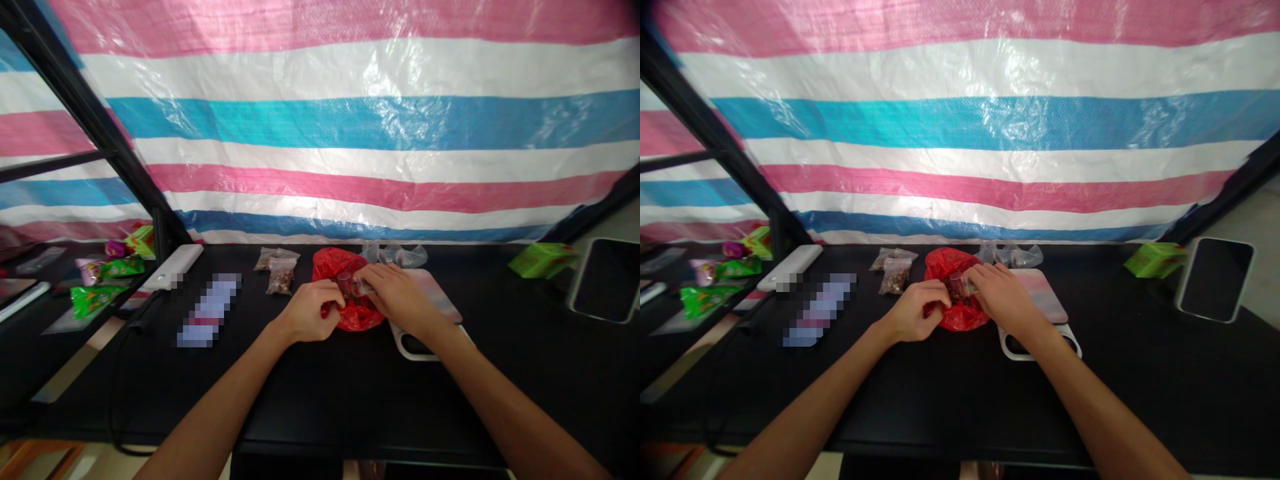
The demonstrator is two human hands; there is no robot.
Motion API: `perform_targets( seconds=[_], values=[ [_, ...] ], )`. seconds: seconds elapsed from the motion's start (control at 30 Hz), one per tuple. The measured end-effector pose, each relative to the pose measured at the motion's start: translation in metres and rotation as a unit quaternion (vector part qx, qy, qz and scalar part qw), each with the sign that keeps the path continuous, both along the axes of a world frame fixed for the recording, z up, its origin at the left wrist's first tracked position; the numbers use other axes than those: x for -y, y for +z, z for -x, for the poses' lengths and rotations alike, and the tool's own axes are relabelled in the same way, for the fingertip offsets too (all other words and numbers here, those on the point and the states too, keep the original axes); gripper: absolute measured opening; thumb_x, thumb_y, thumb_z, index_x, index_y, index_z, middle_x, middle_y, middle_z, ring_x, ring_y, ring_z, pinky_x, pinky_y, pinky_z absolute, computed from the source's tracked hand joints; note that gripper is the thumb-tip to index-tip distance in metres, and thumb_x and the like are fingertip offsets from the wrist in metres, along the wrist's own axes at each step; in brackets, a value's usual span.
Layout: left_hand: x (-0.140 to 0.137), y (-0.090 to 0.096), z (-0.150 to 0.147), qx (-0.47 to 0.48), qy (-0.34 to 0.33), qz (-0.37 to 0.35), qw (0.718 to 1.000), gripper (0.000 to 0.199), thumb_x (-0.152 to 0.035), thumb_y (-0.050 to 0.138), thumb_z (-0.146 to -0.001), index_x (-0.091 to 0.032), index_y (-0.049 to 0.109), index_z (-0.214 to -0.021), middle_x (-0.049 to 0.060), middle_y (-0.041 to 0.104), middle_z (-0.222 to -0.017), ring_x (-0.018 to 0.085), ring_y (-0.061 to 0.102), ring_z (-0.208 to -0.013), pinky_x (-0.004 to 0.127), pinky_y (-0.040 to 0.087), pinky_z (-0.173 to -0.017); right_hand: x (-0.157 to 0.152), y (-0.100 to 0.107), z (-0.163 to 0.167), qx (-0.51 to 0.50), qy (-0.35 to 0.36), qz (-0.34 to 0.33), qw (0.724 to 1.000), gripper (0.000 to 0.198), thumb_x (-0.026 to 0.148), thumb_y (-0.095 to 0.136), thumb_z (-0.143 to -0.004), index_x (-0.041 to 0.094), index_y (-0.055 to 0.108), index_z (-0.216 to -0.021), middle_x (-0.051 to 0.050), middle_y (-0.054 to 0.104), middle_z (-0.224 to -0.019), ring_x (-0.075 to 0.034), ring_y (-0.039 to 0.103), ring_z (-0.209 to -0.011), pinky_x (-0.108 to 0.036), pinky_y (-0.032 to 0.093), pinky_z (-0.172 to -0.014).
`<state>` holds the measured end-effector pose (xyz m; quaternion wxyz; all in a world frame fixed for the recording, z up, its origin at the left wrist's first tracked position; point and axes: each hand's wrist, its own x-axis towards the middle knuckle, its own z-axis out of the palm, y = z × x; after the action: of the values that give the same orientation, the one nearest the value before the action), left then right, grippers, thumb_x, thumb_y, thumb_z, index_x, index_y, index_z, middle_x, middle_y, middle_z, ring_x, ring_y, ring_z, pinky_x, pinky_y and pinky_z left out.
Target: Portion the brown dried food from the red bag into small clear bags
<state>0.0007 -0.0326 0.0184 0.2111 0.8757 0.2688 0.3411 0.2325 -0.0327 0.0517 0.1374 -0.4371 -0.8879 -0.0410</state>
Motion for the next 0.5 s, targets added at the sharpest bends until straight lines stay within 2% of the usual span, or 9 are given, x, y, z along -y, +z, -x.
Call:
perform_targets(
  seconds=[0.13, 0.27, 0.4, 0.5],
  values=[
    [0.000, 0.001, 0.001, -0.002, 0.006, 0.004, 1.000, 0.019, -0.003, 0.056, -0.074, -0.018, 0.066, -0.079, 0.003, 0.065, -0.081, 0.016, 0.060, -0.071, 0.028, 0.045, -0.068, 0.000, -0.003, 0.002, 0.004, 0.012, -0.041, 0.999, 0.030, 0.005, 0.058, -0.088, 0.020, 0.066, -0.112, -0.008, 0.073, -0.109, -0.027, 0.067, -0.102, -0.039, 0.043, -0.089],
    [0.002, 0.002, 0.000, 0.000, 0.008, 0.005, 1.000, 0.018, -0.004, 0.056, -0.076, -0.018, 0.066, -0.081, 0.003, 0.067, -0.084, 0.015, 0.060, -0.071, 0.027, 0.045, -0.067, 0.002, -0.004, 0.004, 0.002, 0.005, -0.038, 0.999, 0.023, 0.007, 0.060, -0.090, 0.020, 0.066, -0.108, -0.007, 0.074, -0.105, -0.027, 0.068, -0.100, -0.039, 0.042, -0.089],
    [0.002, 0.002, 0.000, -0.002, 0.012, 0.003, 1.000, 0.017, -0.005, 0.056, -0.077, -0.018, 0.066, -0.082, 0.003, 0.066, -0.082, 0.015, 0.060, -0.071, 0.027, 0.045, -0.066, 0.002, -0.007, 0.002, 0.002, 0.000, -0.051, 0.999, 0.038, 0.005, 0.057, -0.090, 0.021, 0.062, -0.124, -0.008, 0.074, -0.116, -0.027, 0.068, -0.105, -0.040, 0.044, -0.092],
    [0.001, 0.002, -0.001, -0.008, 0.013, -0.001, 1.000, 0.017, -0.005, 0.056, -0.078, -0.018, 0.066, -0.082, 0.003, 0.066, -0.083, 0.016, 0.060, -0.072, 0.027, 0.046, -0.067, 0.000, -0.012, 0.002, 0.002, -0.021, -0.048, 0.999, 0.038, 0.012, 0.059, -0.094, 0.019, 0.056, -0.131, -0.011, 0.074, -0.118, -0.029, 0.069, -0.104, -0.042, 0.046, -0.091]
  ],
)
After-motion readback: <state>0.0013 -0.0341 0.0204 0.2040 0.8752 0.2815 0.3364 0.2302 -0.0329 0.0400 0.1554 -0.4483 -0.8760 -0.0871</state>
